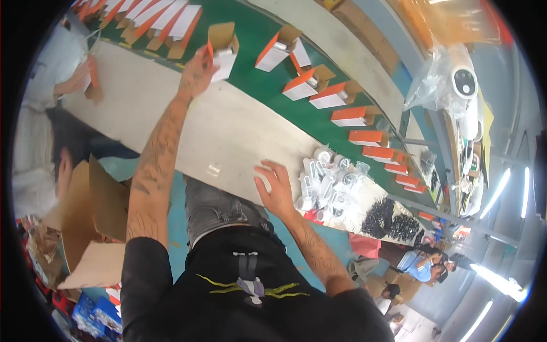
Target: Packing electronic thermometer-like devices into individual orange and white cardboard boxes at a factory assembly line.
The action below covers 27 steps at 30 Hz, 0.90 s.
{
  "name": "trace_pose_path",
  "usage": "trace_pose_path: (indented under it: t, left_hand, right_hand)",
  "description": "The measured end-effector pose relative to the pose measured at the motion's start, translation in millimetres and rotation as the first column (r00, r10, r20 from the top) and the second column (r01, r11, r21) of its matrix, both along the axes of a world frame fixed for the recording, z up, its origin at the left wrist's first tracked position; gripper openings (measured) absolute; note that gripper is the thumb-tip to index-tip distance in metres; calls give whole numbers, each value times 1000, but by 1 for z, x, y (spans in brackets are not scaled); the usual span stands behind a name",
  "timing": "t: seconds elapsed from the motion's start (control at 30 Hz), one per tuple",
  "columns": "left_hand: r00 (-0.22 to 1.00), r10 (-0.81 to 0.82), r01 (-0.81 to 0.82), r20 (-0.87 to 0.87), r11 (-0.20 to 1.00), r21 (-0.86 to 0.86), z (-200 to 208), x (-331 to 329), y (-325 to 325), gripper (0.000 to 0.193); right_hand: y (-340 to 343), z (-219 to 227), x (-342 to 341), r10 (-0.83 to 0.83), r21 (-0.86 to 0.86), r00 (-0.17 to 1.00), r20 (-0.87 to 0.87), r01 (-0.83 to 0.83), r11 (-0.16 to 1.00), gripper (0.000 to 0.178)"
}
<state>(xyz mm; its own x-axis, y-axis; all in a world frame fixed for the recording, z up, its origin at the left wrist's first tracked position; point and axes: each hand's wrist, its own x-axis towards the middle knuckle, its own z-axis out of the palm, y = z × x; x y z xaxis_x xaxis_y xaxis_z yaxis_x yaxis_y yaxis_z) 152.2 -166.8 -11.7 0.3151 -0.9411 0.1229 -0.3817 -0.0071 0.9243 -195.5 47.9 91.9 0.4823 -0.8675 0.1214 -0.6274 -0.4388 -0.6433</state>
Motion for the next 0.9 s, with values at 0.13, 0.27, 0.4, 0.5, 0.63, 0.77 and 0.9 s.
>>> trace_pose_path:
  t: [0.13,0.27,0.4,0.5,0.63,0.77,0.9]
  left_hand:
    - [942,-185,140,-279,975,-173,-84,31,-116,64]
    - [944,-278,259,-179,958,-120,-124,32,-166,66]
    - [978,-207,208,-20,971,121,-90,8,-180,80]
    - [971,-79,45,226,988,151,-87,16,-158,82]
    - [998,-35,46,-58,979,201,-94,-23,-75,69]
    - [911,-295,208,287,932,296,-109,-78,75,70]
    - [754,-417,392,508,906,162,-106,-101,211,73]
  right_hand:
    - [56,-22,-52,-195,253,976,-96,214,944,29]
    - [96,-23,-76,-334,292,937,-106,350,890,26]
    - [99,-19,-103,-459,198,870,-182,489,849,25]
    - [71,-28,-129,-585,120,784,-208,614,780,26]
    - [4,-41,-161,-579,-230,729,-365,532,815,40]
    - [-35,-59,-167,-501,-283,783,-370,419,863,39]
    - [-56,-95,-173,-415,-235,761,-499,342,910,38]
